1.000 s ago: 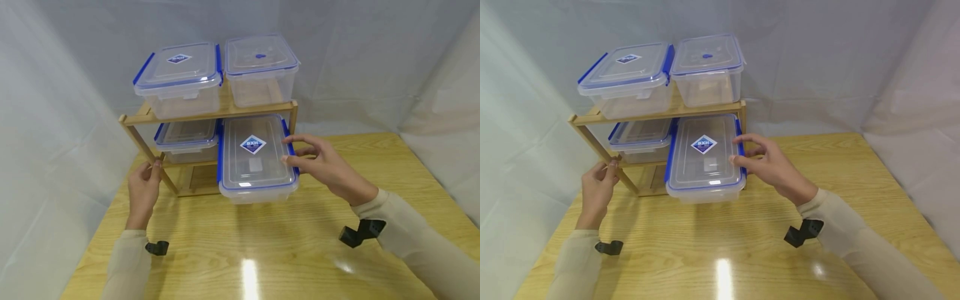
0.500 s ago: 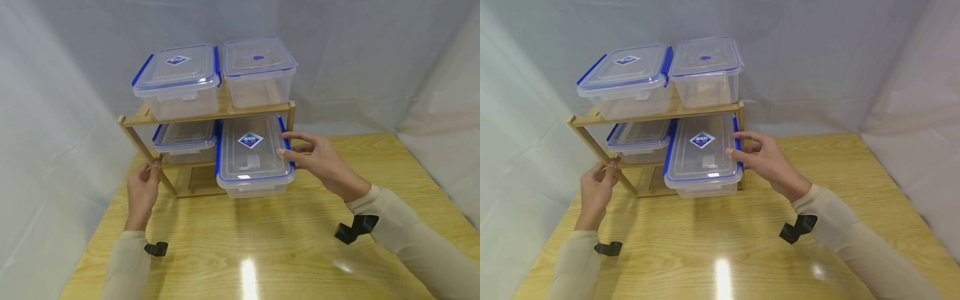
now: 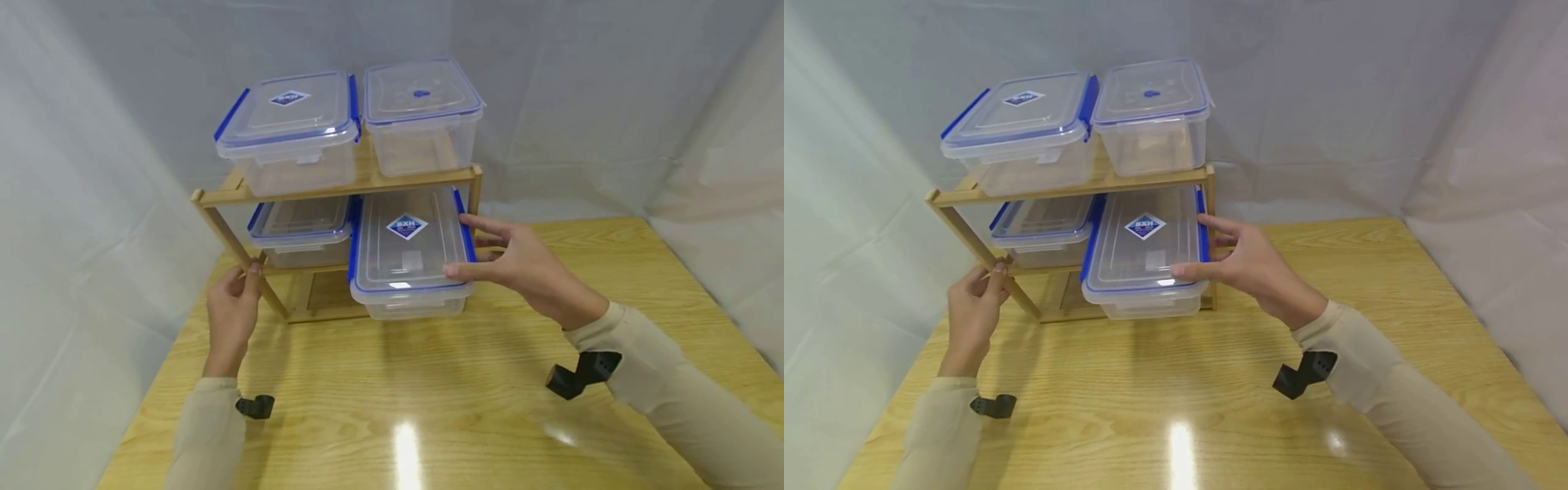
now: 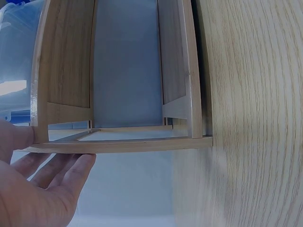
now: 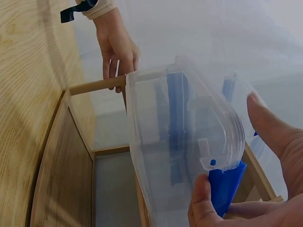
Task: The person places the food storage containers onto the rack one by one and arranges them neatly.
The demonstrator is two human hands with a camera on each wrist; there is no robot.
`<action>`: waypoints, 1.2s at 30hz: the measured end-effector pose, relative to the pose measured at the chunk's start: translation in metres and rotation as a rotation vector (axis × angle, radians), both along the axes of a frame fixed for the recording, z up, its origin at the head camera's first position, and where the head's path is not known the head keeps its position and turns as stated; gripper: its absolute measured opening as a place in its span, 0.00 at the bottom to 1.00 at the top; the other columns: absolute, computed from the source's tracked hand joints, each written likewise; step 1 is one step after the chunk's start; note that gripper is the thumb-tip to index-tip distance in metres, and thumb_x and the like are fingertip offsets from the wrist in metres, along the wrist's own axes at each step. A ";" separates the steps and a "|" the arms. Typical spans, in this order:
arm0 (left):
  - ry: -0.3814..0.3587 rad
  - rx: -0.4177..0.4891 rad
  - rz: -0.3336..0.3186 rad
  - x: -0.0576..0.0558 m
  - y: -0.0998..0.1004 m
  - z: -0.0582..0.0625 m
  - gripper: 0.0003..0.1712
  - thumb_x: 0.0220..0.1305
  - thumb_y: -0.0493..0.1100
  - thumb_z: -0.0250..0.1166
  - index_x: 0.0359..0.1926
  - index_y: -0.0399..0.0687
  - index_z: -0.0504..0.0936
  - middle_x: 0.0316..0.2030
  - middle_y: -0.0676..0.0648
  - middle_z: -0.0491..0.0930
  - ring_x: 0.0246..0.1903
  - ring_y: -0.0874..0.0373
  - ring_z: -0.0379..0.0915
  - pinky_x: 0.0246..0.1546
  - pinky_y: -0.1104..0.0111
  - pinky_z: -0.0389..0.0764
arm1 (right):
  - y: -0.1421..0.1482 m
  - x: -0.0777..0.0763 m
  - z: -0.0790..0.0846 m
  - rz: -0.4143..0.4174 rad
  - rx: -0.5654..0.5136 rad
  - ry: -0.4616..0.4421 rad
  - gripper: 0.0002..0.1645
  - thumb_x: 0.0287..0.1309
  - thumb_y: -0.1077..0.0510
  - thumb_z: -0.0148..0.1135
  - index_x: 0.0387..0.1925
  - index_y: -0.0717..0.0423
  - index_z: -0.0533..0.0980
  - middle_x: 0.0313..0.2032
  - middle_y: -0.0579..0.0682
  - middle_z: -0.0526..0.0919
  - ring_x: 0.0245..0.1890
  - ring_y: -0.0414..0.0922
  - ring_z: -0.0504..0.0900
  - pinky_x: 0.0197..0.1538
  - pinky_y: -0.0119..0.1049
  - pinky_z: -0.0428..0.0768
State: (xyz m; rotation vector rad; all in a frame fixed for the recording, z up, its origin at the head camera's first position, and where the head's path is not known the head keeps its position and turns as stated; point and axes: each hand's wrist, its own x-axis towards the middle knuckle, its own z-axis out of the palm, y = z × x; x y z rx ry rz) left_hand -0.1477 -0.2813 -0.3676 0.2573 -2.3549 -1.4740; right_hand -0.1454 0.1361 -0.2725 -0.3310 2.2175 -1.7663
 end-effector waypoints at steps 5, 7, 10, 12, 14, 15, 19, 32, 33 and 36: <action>0.006 0.003 0.003 0.001 0.000 0.000 0.31 0.77 0.60 0.52 0.66 0.43 0.77 0.60 0.38 0.79 0.59 0.45 0.77 0.60 0.53 0.78 | -0.001 0.001 0.001 0.078 -0.006 -0.012 0.71 0.43 0.60 0.85 0.81 0.48 0.49 0.67 0.57 0.69 0.61 0.57 0.77 0.58 0.44 0.82; 0.009 0.007 0.003 0.001 0.001 0.000 0.31 0.77 0.60 0.52 0.67 0.44 0.76 0.60 0.38 0.79 0.59 0.45 0.77 0.60 0.54 0.78 | -0.002 0.002 0.002 0.097 0.001 -0.006 0.74 0.40 0.61 0.86 0.81 0.49 0.46 0.67 0.57 0.67 0.63 0.57 0.76 0.57 0.43 0.83; 0.012 0.011 0.001 0.001 0.002 0.000 0.31 0.78 0.59 0.52 0.68 0.44 0.75 0.61 0.38 0.78 0.60 0.45 0.77 0.60 0.55 0.78 | -0.003 0.003 0.002 0.113 0.008 0.011 0.76 0.40 0.62 0.86 0.81 0.50 0.44 0.66 0.58 0.67 0.63 0.57 0.75 0.55 0.42 0.83; 0.011 0.011 0.000 0.001 0.002 0.000 0.30 0.78 0.59 0.52 0.68 0.44 0.76 0.61 0.38 0.78 0.60 0.45 0.77 0.60 0.55 0.78 | -0.003 0.004 0.002 0.112 0.005 0.015 0.75 0.41 0.62 0.85 0.81 0.51 0.44 0.65 0.59 0.68 0.62 0.56 0.76 0.54 0.41 0.84; 0.012 0.006 -0.001 0.001 0.003 -0.001 0.31 0.78 0.59 0.52 0.67 0.44 0.76 0.60 0.37 0.79 0.59 0.45 0.77 0.60 0.54 0.78 | -0.002 0.004 0.002 0.103 -0.002 0.017 0.74 0.42 0.63 0.84 0.81 0.51 0.45 0.63 0.59 0.70 0.60 0.56 0.77 0.54 0.40 0.84; 0.012 0.006 -0.002 0.001 0.003 -0.001 0.31 0.78 0.59 0.52 0.67 0.44 0.76 0.60 0.37 0.79 0.59 0.45 0.77 0.60 0.54 0.78 | -0.002 0.004 0.001 0.095 -0.004 0.016 0.73 0.43 0.63 0.84 0.81 0.52 0.45 0.62 0.60 0.71 0.59 0.56 0.78 0.54 0.40 0.84; 0.004 -0.001 -0.004 0.000 0.004 0.000 0.31 0.77 0.60 0.52 0.68 0.44 0.76 0.60 0.38 0.79 0.59 0.45 0.77 0.60 0.54 0.78 | -0.003 0.005 -0.001 0.060 -0.032 0.013 0.69 0.45 0.64 0.82 0.81 0.51 0.48 0.61 0.61 0.73 0.58 0.56 0.80 0.56 0.43 0.83; -0.011 0.019 -0.001 0.000 0.004 0.002 0.30 0.77 0.60 0.52 0.69 0.48 0.75 0.61 0.39 0.78 0.60 0.45 0.77 0.60 0.55 0.78 | -0.005 0.005 -0.010 -0.098 -0.071 0.051 0.54 0.45 0.61 0.83 0.68 0.57 0.58 0.59 0.60 0.70 0.52 0.54 0.79 0.48 0.39 0.85; -0.012 0.019 -0.001 0.000 0.004 0.002 0.30 0.77 0.60 0.52 0.69 0.48 0.75 0.61 0.39 0.78 0.60 0.45 0.77 0.60 0.54 0.78 | -0.005 0.005 -0.011 -0.109 -0.074 0.049 0.52 0.46 0.61 0.83 0.66 0.59 0.58 0.58 0.60 0.70 0.51 0.54 0.79 0.47 0.38 0.85; -0.014 0.014 -0.005 0.000 0.003 0.002 0.30 0.77 0.60 0.52 0.69 0.48 0.75 0.61 0.39 0.78 0.60 0.45 0.77 0.60 0.54 0.78 | -0.005 0.005 -0.016 -0.141 -0.083 0.049 0.45 0.47 0.61 0.82 0.58 0.61 0.59 0.55 0.60 0.71 0.49 0.54 0.79 0.45 0.37 0.85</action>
